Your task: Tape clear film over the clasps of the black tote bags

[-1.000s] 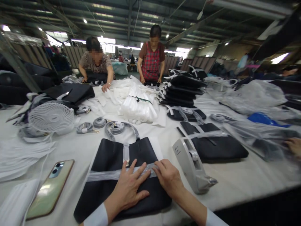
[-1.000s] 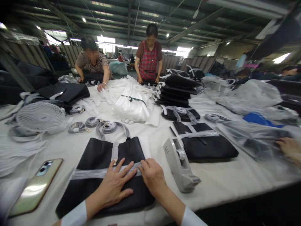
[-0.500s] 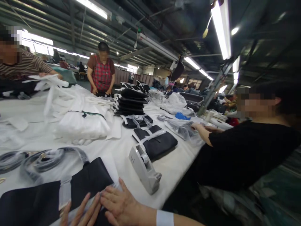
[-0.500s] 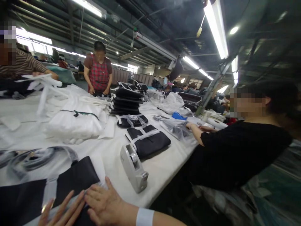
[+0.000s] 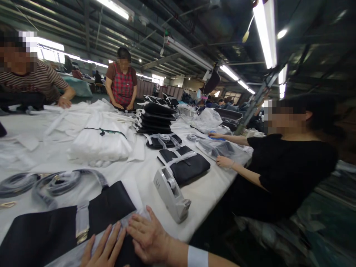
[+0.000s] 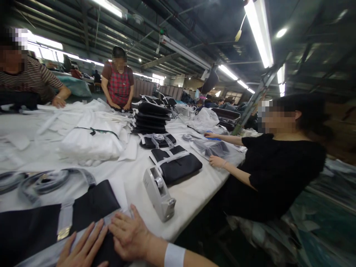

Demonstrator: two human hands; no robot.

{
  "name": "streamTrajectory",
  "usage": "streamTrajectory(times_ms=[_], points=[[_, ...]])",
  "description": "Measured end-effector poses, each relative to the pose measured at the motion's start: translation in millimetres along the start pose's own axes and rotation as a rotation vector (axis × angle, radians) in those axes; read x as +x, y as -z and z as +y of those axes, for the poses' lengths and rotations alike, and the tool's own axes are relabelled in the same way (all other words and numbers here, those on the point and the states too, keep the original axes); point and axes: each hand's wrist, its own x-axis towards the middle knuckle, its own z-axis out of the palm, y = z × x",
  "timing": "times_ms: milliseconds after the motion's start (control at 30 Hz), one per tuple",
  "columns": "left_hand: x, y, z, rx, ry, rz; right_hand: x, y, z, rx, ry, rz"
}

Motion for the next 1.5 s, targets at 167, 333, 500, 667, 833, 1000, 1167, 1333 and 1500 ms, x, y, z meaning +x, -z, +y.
streamTrajectory(times_ms=[167, 333, 500, 667, 833, 1000, 1167, 1333, 1500], points=[[11.4, 25.0, 8.1, -0.113, 0.097, -0.085, -28.3, 47.8, 15.6, 0.068, -0.189, 0.225], [17.6, 41.4, 10.6, -0.147, 0.152, -0.188, -64.2, 102.5, 80.3, 0.361, -1.110, 0.559], [20.9, 46.7, 11.2, -0.152, 0.171, -0.201, -71.1, 100.4, 104.4, 0.649, -1.168, 0.349], [22.5, 50.3, 10.6, -0.161, 0.183, -0.214, -61.5, 94.2, 99.5, 0.780, -1.156, 0.308], [22.7, 49.7, 10.0, -0.173, 0.183, -0.209, -62.0, 100.2, 98.6, 0.829, -1.152, 0.408], [22.7, 49.8, 10.0, -0.172, 0.185, -0.220, -77.9, 108.6, 85.1, 0.800, -1.173, 0.602], [22.6, 50.1, 9.4, -0.166, 0.180, -0.220, -105.3, 111.4, 60.5, 0.788, -1.258, 0.647], [23.0, 50.2, 9.3, -0.159, 0.176, -0.220, -127.5, 92.5, 43.7, 0.790, -1.321, 0.565], [17.8, 41.5, 10.7, -0.166, 0.168, -0.191, -135.3, 65.1, 42.6, 0.841, -1.334, 0.561]])
